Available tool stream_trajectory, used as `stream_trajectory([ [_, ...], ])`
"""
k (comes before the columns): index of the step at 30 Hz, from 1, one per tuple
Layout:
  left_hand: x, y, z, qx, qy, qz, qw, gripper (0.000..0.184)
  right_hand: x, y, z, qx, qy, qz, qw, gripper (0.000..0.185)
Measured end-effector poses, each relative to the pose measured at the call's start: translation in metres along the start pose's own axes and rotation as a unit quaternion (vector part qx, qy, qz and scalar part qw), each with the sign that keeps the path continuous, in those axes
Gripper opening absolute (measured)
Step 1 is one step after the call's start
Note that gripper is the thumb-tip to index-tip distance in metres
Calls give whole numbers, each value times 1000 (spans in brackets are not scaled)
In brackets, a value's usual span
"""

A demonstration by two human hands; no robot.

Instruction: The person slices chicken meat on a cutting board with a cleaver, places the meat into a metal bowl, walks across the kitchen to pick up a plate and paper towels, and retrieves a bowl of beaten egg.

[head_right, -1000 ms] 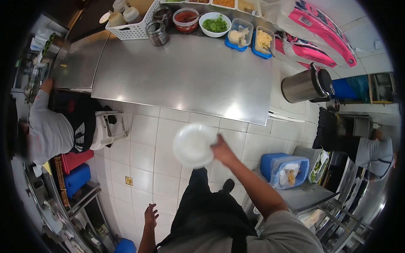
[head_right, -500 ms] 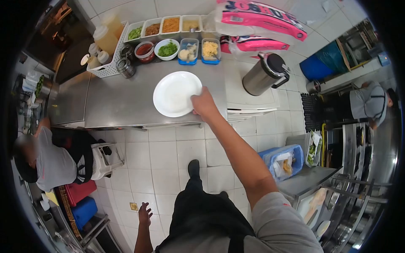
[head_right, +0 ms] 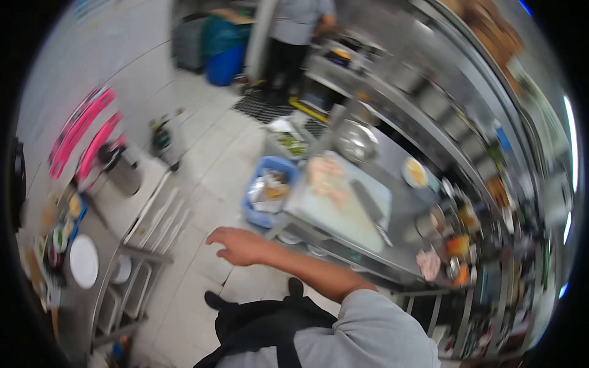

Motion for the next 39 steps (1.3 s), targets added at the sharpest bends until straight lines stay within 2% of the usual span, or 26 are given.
stream_trajectory([
  [2, -7, 35, -60, -71, -25, -34, 997, 81, 90, 34, 90, 42, 40, -65, 996, 24],
  [6, -1, 101, -213, -212, -91, -117, 966, 77, 287, 45, 242, 32, 229, -172, 957, 26],
  [10, 27, 126, -358, -315, -150, -178, 920, 73, 476, 22, 331, 45, 436, -136, 888, 21],
  [12, 46, 128, -417, -354, -173, -198, 897, 71, 575, 28, 365, 38, 555, -148, 818, 20],
  [14, 63, 125, -465, -387, -191, -213, 876, 69, 672, 20, 392, 52, 683, -129, 717, 22],
  [15, 71, 122, -484, -401, -197, -220, 867, 68, 722, 29, 404, 68, 712, -165, 680, 22],
  [19, 91, 108, -545, -448, -223, -229, 835, 65, 841, 31, 405, 29, 805, -164, 569, 19],
  [20, 94, 105, -555, -456, -228, -231, 829, 64, 857, 31, 399, 21, 819, -169, 548, 19],
  [27, 97, 95, -613, -512, -257, -237, 784, 58, 917, 42, 349, -6, 820, -207, 534, 22],
  [30, 104, 83, -628, -524, -255, -239, 777, 55, 993, 30, 388, 222, 787, -333, 470, 24],
  [32, 117, 71, -639, -532, -250, -247, 770, 54, 1048, 33, 422, 299, 764, -391, 418, 25],
  [37, 146, 29, -663, -537, -228, -258, 770, 50, 1153, 60, 509, 356, 683, -494, 404, 26],
  [39, 155, 11, -666, -535, -216, -258, 775, 49, 1174, 80, 543, 377, 569, -568, 461, 26],
])
Point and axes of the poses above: each hand's wrist, its own x-axis away from the middle knuckle, its own z-axis out of the back of the hand, y = z × x, the point moved 6 cm from there along -x, towards the middle knuckle, and after that the axes turned 8 degrees about -y, right-handed, at the moved point
